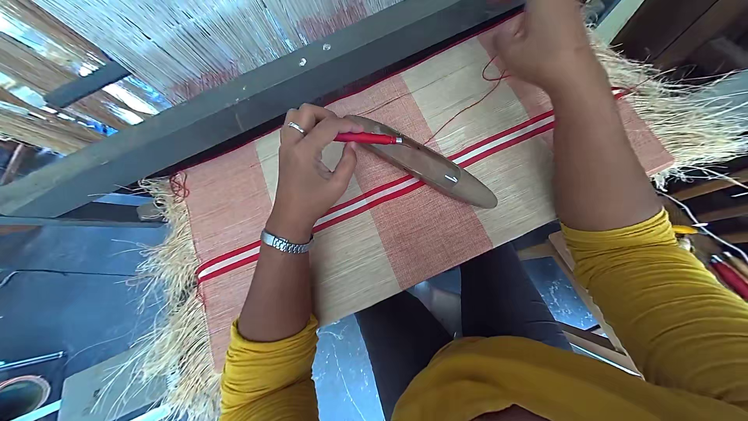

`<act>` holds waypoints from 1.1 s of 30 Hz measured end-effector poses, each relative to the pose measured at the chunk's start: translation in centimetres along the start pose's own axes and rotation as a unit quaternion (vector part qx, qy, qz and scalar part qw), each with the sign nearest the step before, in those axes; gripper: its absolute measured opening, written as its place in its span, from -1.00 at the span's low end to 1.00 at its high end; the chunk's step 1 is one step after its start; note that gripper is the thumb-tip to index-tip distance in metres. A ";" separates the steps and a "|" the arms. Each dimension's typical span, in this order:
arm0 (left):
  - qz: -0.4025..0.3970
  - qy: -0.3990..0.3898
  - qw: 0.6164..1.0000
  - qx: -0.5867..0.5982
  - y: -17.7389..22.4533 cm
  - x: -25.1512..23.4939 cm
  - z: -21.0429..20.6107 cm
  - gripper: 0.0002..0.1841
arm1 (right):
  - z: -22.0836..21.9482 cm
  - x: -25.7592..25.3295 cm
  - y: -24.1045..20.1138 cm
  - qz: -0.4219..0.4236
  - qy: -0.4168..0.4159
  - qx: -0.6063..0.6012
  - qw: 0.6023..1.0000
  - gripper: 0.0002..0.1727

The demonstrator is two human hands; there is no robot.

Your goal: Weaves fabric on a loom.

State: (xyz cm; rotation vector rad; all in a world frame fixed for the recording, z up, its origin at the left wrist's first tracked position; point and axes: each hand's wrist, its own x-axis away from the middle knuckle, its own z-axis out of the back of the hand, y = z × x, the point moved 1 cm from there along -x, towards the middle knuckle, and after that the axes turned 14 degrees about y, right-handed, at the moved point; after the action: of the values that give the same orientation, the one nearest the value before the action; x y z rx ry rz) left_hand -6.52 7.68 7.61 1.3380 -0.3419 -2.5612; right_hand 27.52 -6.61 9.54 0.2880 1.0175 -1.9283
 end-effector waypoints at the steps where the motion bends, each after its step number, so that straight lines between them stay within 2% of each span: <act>1: 0.000 0.003 1.000 0.000 0.0 0.0 0.0 -0.75 | -0.5 1.0 -1.6 0.057 -0.079 -0.033 0.995 -0.59; 3: -0.002 0.012 1.000 0.000 0.0 -0.1 0.2 -0.76 | -2.1 2.7 -3.8 0.152 -0.224 -0.093 0.958 -0.69; 5: -0.002 0.018 1.000 -0.003 0.0 -0.2 0.4 -0.76 | -3.6 3.7 -4.9 0.213 -0.296 -0.106 0.925 -0.73; 9: 0.001 0.023 1.000 -0.013 0.0 -0.3 0.9 -0.77 | -4.3 4.1 -5.0 0.217 -0.322 -0.112 0.915 -0.90; 12: 0.002 0.018 1.000 -0.012 -0.1 -0.3 1.1 -0.77 | -3.9 3.7 -4.4 0.205 -0.338 -0.107 0.912 -0.91; 19: 0.020 0.001 0.999 0.037 -0.5 -0.4 1.6 -0.76 | -1.9 1.8 -1.8 0.135 -0.287 -0.050 0.947 -0.94; 24: 0.020 -0.009 0.999 0.049 -0.2 -0.1 0.8 -0.77 | 0.2 0.5 1.0 0.044 -0.235 -0.021 0.971 -0.87; 27: 0.022 -0.013 0.998 0.050 -0.1 0.0 0.2 -0.76 | 1.2 -0.2 2.8 -0.022 -0.202 -0.078 0.976 -0.86; 29: 0.021 -0.019 0.999 0.043 0.0 0.1 -0.2 -0.76 | 1.5 -0.4 3.7 -0.072 -0.174 -0.158 0.969 -0.90; 31: 0.020 -0.018 0.999 0.034 0.3 0.2 -0.6 -0.75 | 1.3 -0.7 4.3 -0.121 -0.168 -0.269 0.941 -0.95; 33: 0.013 -0.016 0.999 0.028 0.5 0.3 -1.0 -0.76 | 0.6 -1.0 4.4 -0.170 -0.177 -0.381 0.892 -0.89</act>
State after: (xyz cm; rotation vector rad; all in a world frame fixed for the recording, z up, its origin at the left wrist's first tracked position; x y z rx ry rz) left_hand -5.80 6.98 7.01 1.3029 -0.4360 -2.5725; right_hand 31.69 -7.59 8.13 -0.7048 1.5362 -1.6200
